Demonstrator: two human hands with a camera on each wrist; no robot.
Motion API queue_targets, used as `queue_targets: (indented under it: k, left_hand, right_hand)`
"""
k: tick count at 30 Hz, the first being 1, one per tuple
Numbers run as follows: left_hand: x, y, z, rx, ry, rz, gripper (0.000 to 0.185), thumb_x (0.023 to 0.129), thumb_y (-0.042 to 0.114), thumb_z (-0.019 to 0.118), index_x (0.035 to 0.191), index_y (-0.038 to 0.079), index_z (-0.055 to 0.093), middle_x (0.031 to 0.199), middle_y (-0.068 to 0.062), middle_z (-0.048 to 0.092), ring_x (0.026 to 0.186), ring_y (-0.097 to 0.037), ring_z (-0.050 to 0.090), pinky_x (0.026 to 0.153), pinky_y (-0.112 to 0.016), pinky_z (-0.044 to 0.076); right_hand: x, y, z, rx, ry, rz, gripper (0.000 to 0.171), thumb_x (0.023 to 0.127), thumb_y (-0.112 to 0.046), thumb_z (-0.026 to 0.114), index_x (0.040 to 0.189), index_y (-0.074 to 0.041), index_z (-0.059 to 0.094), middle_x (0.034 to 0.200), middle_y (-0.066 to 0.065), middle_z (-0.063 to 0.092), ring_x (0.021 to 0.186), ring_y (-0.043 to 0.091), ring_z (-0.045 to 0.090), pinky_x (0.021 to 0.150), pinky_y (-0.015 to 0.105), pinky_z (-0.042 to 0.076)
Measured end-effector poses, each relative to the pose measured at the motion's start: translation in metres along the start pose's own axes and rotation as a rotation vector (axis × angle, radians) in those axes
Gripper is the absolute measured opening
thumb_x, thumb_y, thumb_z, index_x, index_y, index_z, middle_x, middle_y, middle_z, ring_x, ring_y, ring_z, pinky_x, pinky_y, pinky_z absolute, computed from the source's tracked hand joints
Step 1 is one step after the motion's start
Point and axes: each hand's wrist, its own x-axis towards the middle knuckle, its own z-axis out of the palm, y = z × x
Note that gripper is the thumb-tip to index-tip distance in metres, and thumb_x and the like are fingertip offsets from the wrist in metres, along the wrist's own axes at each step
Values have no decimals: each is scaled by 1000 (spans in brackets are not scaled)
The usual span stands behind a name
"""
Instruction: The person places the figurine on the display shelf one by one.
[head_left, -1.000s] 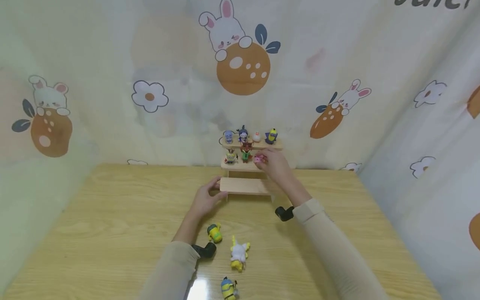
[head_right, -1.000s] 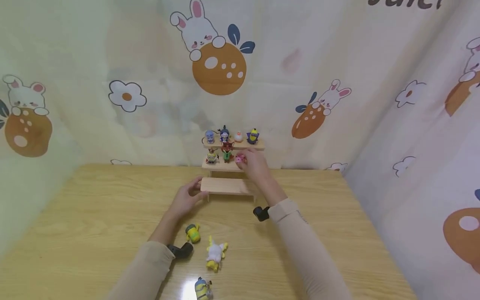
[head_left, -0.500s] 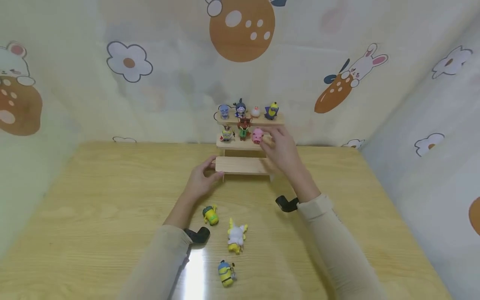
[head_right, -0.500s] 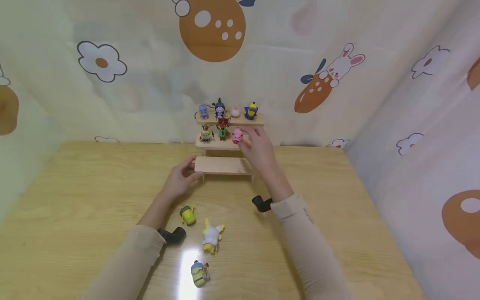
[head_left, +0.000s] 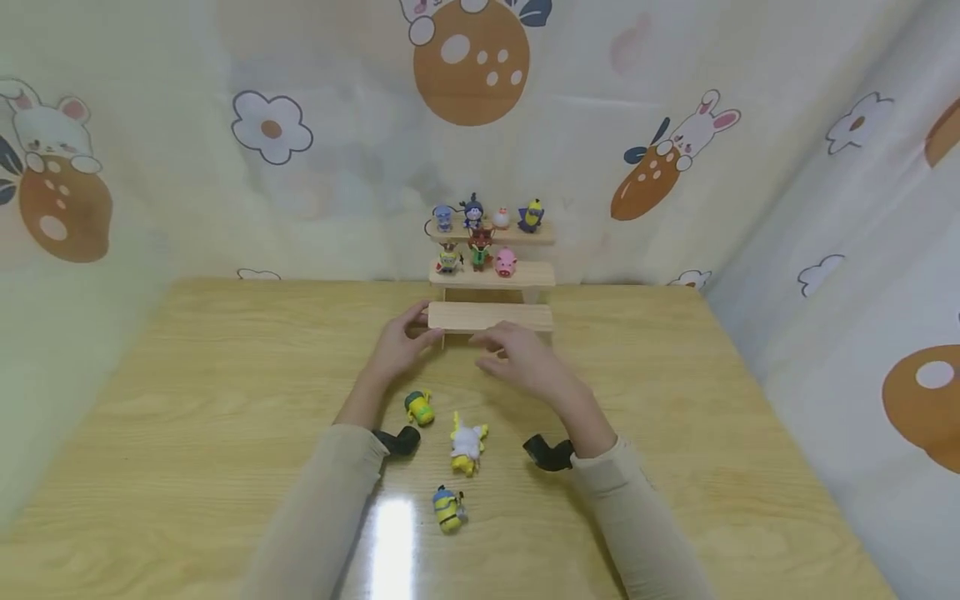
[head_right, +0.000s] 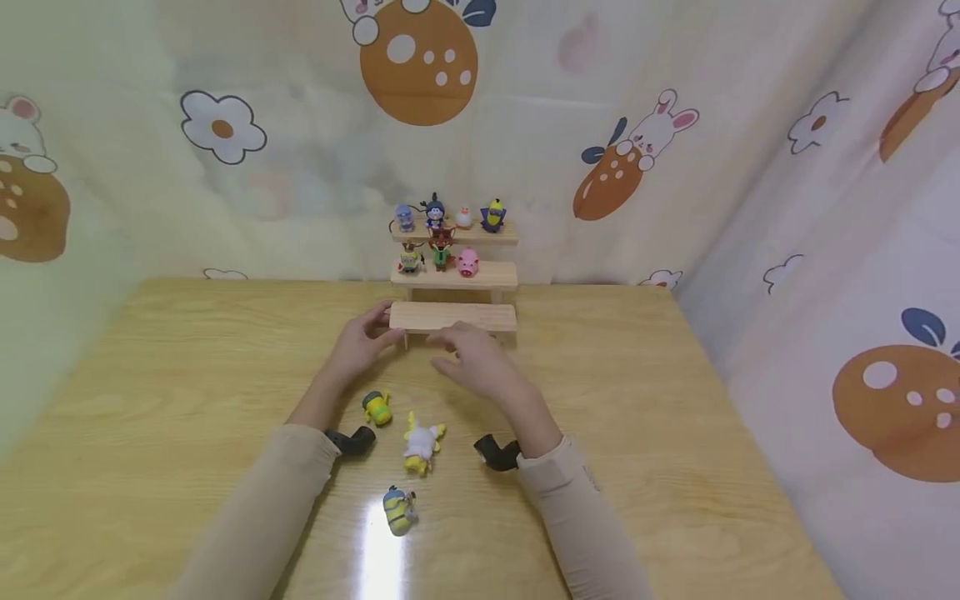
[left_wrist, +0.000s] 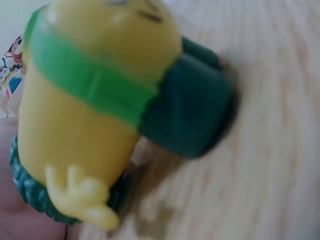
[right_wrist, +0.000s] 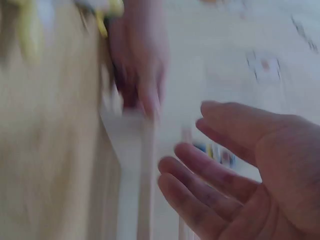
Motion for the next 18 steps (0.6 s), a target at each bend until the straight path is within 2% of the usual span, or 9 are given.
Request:
queue_targets:
  k: [3, 6, 12, 18]
  left_hand:
    - [-1, -2, -2, -18, -12, -3, 70, 85, 35, 70, 144, 15, 40, 121, -10, 61, 112, -27, 59, 101, -44, 44]
    - [3, -1, 2, -18, -21, 7, 70, 86, 35, 70, 145, 15, 39, 122, -11, 61, 113, -28, 59, 100, -43, 45]
    - [0, 0, 1, 5, -15, 13, 67, 87, 33, 69, 144, 14, 40, 123, -12, 60, 113, -29, 59, 98, -45, 46]
    - [-4, -1, -2, 3, -5, 7, 69, 87, 39, 67, 145, 16, 39, 122, -10, 60, 113, -27, 59, 97, -46, 47]
  right_hand:
    - [-2, -21, 21, -20, -109, -56, 36, 92, -26, 64, 125, -13, 61, 123, 6, 61, 110, 22, 59, 95, 37, 49]
    - [-3, -30, 36, -57, -159, -124, 37, 91, -26, 64, 126, -14, 60, 124, 6, 59, 113, 21, 56, 98, 36, 46]
    - [-5, -44, 52, -100, -179, -194, 45, 90, -22, 66, 133, -14, 55, 134, 9, 50, 120, 22, 52, 103, 36, 44]
    - [-4, -54, 58, -213, -224, -252, 46, 90, -19, 65, 135, -14, 53, 140, 11, 46, 125, 25, 50, 104, 37, 43]
